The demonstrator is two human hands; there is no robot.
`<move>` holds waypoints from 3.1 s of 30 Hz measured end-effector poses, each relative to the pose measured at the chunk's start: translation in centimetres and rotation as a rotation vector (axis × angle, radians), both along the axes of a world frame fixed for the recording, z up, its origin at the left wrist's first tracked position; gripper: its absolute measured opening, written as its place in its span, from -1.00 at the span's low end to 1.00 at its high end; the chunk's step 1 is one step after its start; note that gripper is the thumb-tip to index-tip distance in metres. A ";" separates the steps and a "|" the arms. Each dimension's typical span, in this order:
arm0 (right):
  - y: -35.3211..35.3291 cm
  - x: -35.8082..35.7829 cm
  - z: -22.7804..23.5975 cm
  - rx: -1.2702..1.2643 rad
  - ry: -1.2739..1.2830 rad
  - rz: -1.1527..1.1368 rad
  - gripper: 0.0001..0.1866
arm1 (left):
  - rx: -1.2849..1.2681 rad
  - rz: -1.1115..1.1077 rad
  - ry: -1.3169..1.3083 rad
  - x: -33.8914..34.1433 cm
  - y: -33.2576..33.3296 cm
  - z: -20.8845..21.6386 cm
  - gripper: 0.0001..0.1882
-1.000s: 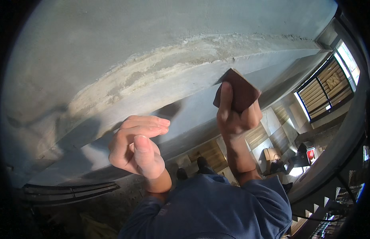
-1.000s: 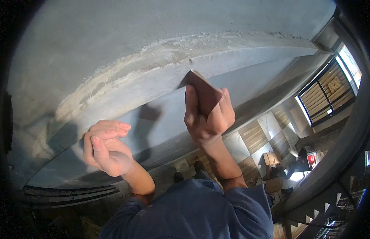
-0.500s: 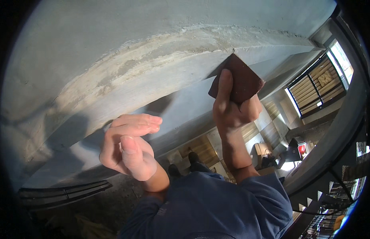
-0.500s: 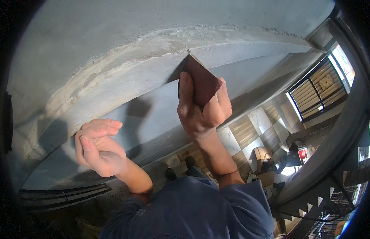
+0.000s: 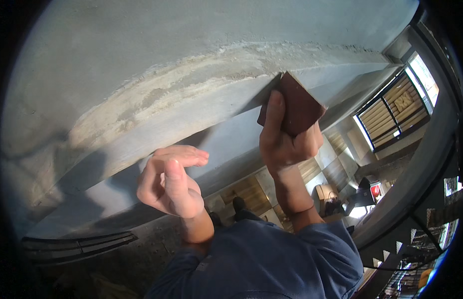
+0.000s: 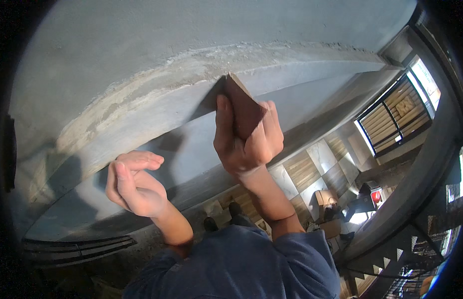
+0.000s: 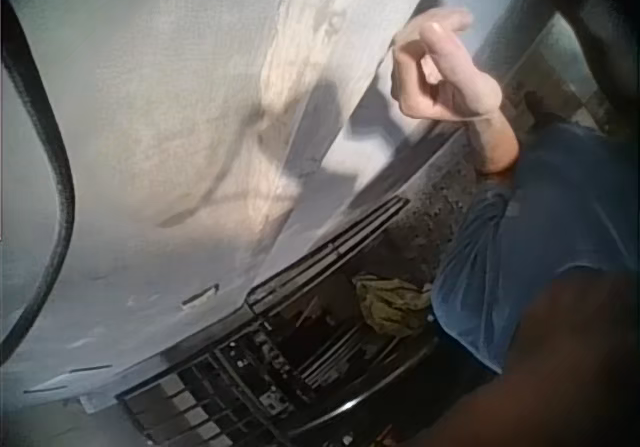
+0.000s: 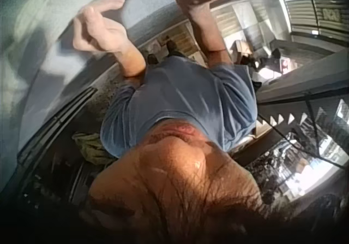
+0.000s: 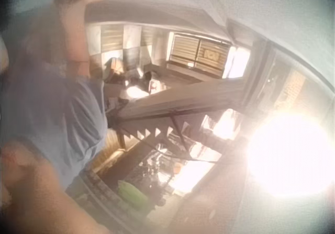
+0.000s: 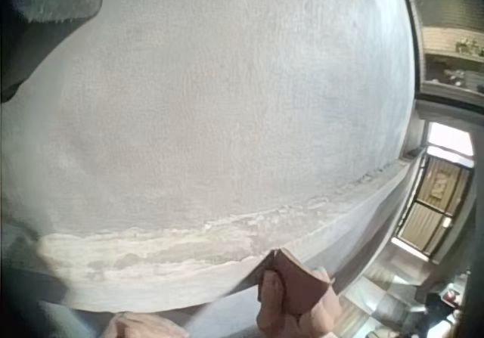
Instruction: Sand the surface of a concrete or plastered wall beam using a piece of sandpaper.
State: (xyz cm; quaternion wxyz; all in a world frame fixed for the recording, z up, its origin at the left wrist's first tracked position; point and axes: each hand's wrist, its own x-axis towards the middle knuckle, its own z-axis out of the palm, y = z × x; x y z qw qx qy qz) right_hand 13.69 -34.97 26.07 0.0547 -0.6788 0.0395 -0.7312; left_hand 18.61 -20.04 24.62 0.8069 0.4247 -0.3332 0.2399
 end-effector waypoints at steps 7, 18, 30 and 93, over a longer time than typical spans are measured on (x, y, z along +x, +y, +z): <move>-0.1 -0.1 -0.5 0.031 0.013 0.032 -0.81 | -0.008 -0.008 0.016 -0.4 -0.5 -0.2 -0.70; -0.7 0.6 0.3 -0.035 -0.052 0.035 -0.80 | 0.037 0.026 -0.029 0.4 -0.6 -0.1 -0.64; -1.3 0.0 -0.3 0.056 -0.034 -0.036 -0.83 | 0.045 0.031 -0.006 0.6 -0.7 -0.1 -0.60; 5.4 1.3 -1.7 0.525 -0.150 0.054 -0.90 | 0.057 0.083 -0.519 6.2 -1.9 -4.2 -0.47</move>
